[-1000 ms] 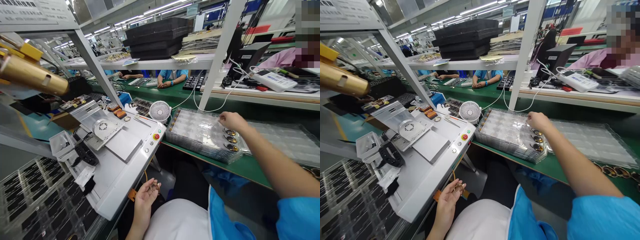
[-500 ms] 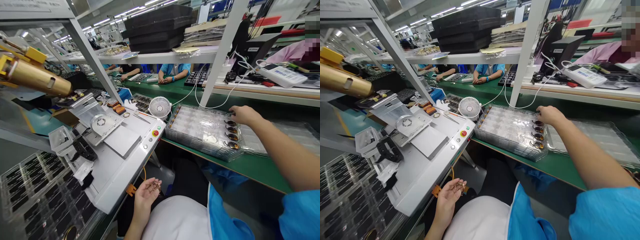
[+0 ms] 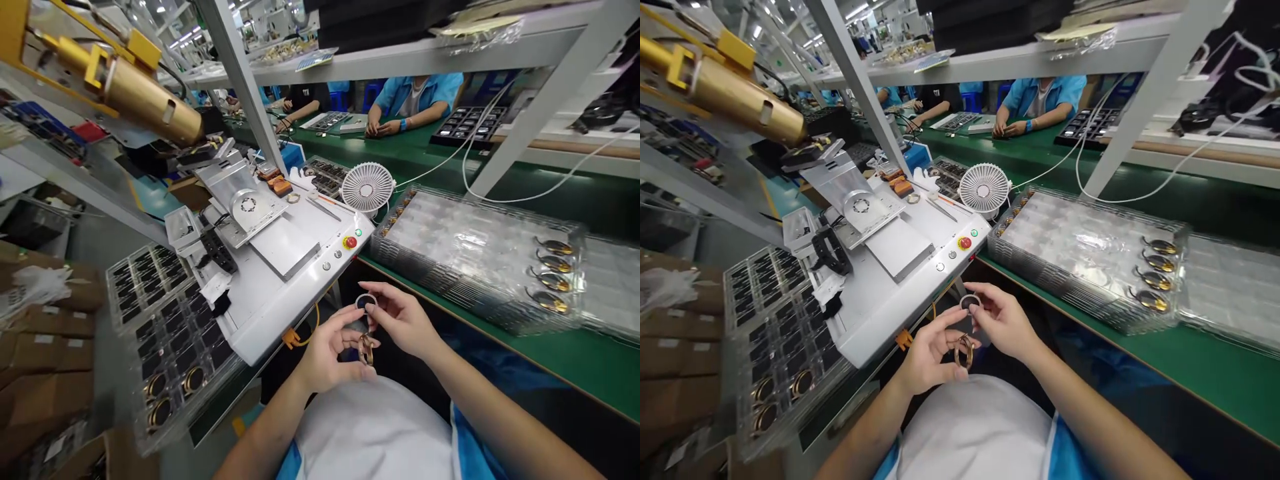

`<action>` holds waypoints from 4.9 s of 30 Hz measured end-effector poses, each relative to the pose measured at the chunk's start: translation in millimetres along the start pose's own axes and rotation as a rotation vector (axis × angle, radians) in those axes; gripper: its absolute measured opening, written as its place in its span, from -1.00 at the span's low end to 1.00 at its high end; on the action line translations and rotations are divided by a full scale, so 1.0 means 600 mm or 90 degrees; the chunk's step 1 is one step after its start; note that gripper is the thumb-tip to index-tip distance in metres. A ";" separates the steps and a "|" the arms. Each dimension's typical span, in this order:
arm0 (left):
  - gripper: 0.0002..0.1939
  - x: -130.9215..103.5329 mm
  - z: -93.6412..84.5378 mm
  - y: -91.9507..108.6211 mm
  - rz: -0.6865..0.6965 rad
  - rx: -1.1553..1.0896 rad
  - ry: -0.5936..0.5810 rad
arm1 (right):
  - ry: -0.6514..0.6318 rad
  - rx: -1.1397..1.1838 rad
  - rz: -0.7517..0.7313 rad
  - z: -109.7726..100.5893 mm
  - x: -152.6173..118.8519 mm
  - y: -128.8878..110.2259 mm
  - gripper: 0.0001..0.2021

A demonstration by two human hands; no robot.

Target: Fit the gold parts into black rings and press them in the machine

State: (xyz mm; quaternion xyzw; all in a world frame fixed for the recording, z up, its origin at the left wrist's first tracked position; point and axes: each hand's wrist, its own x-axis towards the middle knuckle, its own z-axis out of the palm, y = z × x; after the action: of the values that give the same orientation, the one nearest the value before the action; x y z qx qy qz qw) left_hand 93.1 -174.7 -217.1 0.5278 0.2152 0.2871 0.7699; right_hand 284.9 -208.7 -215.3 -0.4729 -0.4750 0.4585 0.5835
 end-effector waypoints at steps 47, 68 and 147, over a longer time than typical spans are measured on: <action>-0.11 -0.057 -0.027 -0.020 0.148 0.367 0.153 | 0.012 0.016 0.129 0.084 0.049 0.015 -0.63; -0.36 -0.075 -0.048 0.015 0.141 0.701 0.061 | -0.068 0.123 0.263 0.057 0.032 0.001 -0.58; -0.64 -0.062 -0.075 0.011 0.214 -0.063 0.383 | 0.155 -0.070 0.244 0.085 0.256 -0.016 -0.60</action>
State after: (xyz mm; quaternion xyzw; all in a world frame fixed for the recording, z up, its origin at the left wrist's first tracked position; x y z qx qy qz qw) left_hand 35.8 -166.8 -225.5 0.4094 0.3287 0.5628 0.6384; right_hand 255.3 -52.8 -181.9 -0.6372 -0.3269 0.4743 0.5119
